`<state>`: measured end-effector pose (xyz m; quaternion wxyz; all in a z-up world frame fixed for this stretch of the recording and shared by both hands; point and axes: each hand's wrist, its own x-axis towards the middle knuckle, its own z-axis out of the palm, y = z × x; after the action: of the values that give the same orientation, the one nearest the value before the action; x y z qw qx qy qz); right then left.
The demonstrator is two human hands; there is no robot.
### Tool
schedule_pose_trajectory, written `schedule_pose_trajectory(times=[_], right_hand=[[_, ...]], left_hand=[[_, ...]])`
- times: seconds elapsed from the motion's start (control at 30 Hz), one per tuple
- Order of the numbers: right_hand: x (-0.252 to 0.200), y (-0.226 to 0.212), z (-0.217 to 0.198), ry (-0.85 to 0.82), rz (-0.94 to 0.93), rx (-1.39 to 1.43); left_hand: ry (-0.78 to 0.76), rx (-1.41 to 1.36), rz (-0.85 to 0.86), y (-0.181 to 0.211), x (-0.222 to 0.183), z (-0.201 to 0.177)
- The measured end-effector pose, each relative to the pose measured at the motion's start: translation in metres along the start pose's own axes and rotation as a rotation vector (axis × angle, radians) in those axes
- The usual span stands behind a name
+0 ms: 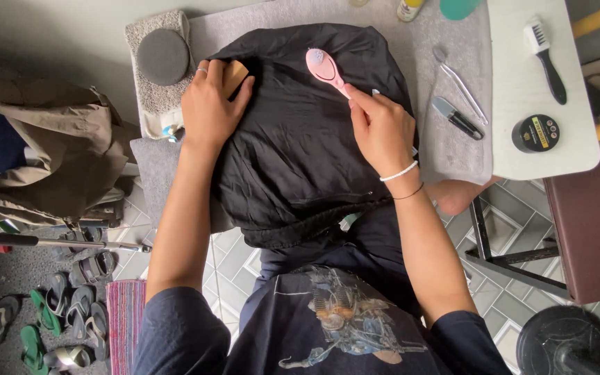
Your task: Cleaning a black bag using various brushes and cleaning solutions on a workstation.
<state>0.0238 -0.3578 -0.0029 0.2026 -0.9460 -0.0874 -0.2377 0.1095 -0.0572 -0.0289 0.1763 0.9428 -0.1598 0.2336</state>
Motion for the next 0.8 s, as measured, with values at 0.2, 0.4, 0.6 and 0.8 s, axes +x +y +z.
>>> schedule_pose_trajectory(times=[0.2, 0.4, 0.6, 0.8], right_hand=[[0.009, -0.029, -0.024, -0.157, -0.182, 0.135], [0.029, -0.030, -0.022, -0.343, -0.135, -0.096], [0.032, -0.054, -0.026, -0.372, -0.222, -0.081], [0.038, -0.055, -0.066, -0.741, 0.076, -0.186]], left_hand=[[-0.055, -0.079, -0.080, 0.000, -0.001, -0.001], [-0.059, -0.074, -0.093, -0.006, 0.000, 0.006], [-0.093, -0.082, -0.131, -0.007, 0.000, 0.008], [-0.108, -0.104, -0.168, -0.007, -0.001, 0.007]])
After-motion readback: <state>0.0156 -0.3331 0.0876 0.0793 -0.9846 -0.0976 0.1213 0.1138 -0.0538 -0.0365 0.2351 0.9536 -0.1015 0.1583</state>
